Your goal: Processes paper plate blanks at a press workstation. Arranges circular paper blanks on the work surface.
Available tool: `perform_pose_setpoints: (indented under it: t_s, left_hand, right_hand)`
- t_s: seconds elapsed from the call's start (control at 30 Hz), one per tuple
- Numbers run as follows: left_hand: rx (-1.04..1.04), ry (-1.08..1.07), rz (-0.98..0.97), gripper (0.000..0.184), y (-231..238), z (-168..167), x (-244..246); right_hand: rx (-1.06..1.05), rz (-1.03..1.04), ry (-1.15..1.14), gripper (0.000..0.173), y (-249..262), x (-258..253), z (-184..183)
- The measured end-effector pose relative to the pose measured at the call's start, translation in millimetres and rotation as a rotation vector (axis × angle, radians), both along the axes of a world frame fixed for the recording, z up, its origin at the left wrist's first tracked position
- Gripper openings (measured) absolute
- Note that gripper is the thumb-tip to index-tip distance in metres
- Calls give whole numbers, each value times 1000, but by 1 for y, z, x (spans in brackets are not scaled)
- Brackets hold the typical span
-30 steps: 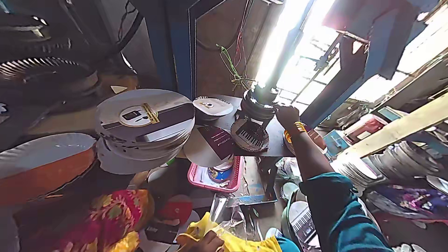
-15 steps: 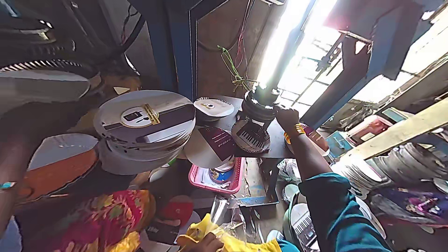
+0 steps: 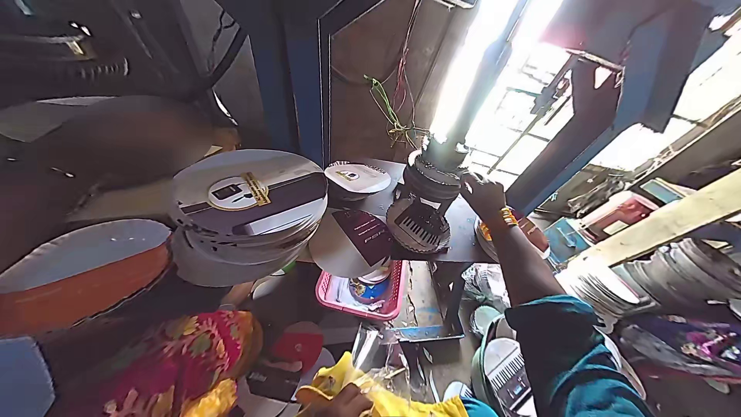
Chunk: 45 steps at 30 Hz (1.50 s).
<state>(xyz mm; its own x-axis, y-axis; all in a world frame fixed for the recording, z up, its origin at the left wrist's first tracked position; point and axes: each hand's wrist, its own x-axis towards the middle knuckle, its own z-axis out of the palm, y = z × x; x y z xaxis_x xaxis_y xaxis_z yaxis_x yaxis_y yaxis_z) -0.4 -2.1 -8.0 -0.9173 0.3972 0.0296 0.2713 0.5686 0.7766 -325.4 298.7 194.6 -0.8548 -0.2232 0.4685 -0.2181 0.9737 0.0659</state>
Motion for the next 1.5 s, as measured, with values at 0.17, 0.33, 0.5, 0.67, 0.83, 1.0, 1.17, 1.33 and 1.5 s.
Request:
perform_pose_setpoints:
  t_s: [0.17, 0.33, 0.5, 0.67, 0.83, 1.0, 1.17, 1.33, 1.5]
  left_hand:
    - [13, -10, 11, 22, 0, 0, -1]
    - [9, 66, 8, 19, 0, -13, 2]
    - [3, -20, 28, 21, 2, 8, 3]
    - [-19, -21, 20, 22, 0, 10, 2]
    - [-1, -47, 39, 23, 0, 11, 2]
    - [77, -147, 317, 30, -4, 12, -6]
    - [676, -385, 832, 40, -20, 19, -21]
    - [1244, -541, 1028, 43, -20, 53, -23]
    - [1144, -467, 1096, 36, -11, 52, -19]
  right_hand:
    - [95, 182, 240, 12, -11, 58, 8]
    - [78, 342, 397, 15, -30, 102, -42]
    - [55, 406, 492, 15, -51, 98, -86]
    - [101, 363, 294, 14, -53, 92, -105]
    - [-99, 528, 311, 35, -79, 111, -109]
    - [28, 703, -45, 28, -149, 130, -113]
    - [-43, 903, 213, 15, -155, 133, -132]
    - [224, 1193, 154, 9, -141, 222, -130]
    - [-439, 770, -44, 57, -129, 250, -138]
